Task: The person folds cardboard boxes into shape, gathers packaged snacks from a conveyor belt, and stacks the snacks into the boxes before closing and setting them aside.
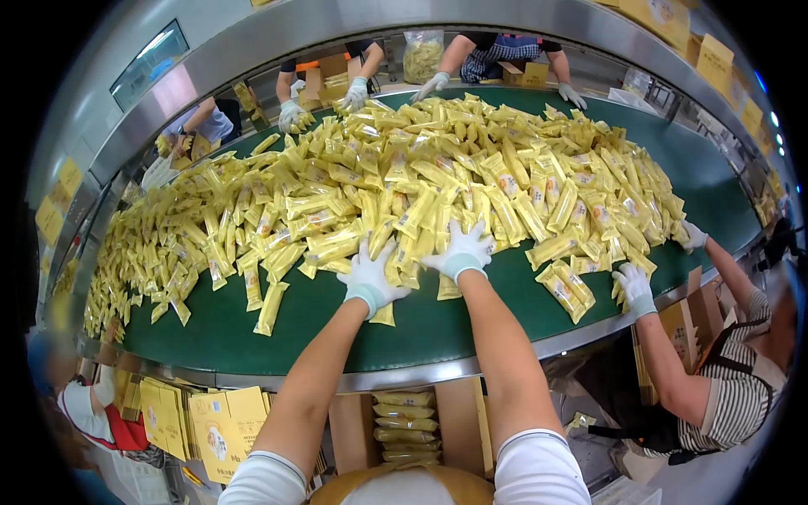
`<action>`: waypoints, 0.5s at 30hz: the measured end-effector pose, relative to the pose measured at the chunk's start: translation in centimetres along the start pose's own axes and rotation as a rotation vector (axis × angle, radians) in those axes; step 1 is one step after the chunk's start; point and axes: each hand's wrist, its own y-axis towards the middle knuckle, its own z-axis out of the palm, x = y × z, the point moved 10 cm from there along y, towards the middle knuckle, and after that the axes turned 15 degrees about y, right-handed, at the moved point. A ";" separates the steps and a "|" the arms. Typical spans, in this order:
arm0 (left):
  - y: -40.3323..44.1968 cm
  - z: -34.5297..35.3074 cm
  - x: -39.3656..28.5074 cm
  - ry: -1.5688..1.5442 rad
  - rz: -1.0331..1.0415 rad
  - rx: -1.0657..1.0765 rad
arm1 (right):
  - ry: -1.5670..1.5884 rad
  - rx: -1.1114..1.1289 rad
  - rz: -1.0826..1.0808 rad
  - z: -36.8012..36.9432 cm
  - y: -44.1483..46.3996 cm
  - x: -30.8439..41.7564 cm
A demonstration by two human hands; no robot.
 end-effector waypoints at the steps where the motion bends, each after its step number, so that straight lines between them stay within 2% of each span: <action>1: 0.6 1.1 0.3 -0.015 0.010 0.013 | -0.028 0.008 -0.047 0.2 -0.1 -0.4; 2: 0.7 2.1 0.6 -0.030 0.020 0.024 | -0.055 0.014 -0.093 0.3 -0.5 -0.5; 7: -3.7 1.9 1.2 0.009 0.337 -0.011 | -0.186 0.041 -0.303 0.9 -4.0 -1.2; 11: -8.6 2.4 2.0 0.089 0.623 -0.006 | -0.210 0.254 -0.430 1.4 -8.0 -3.1; 15: -10.7 2.3 3.4 0.023 0.603 0.148 | -0.223 0.149 -0.631 0.5 -12.2 -5.8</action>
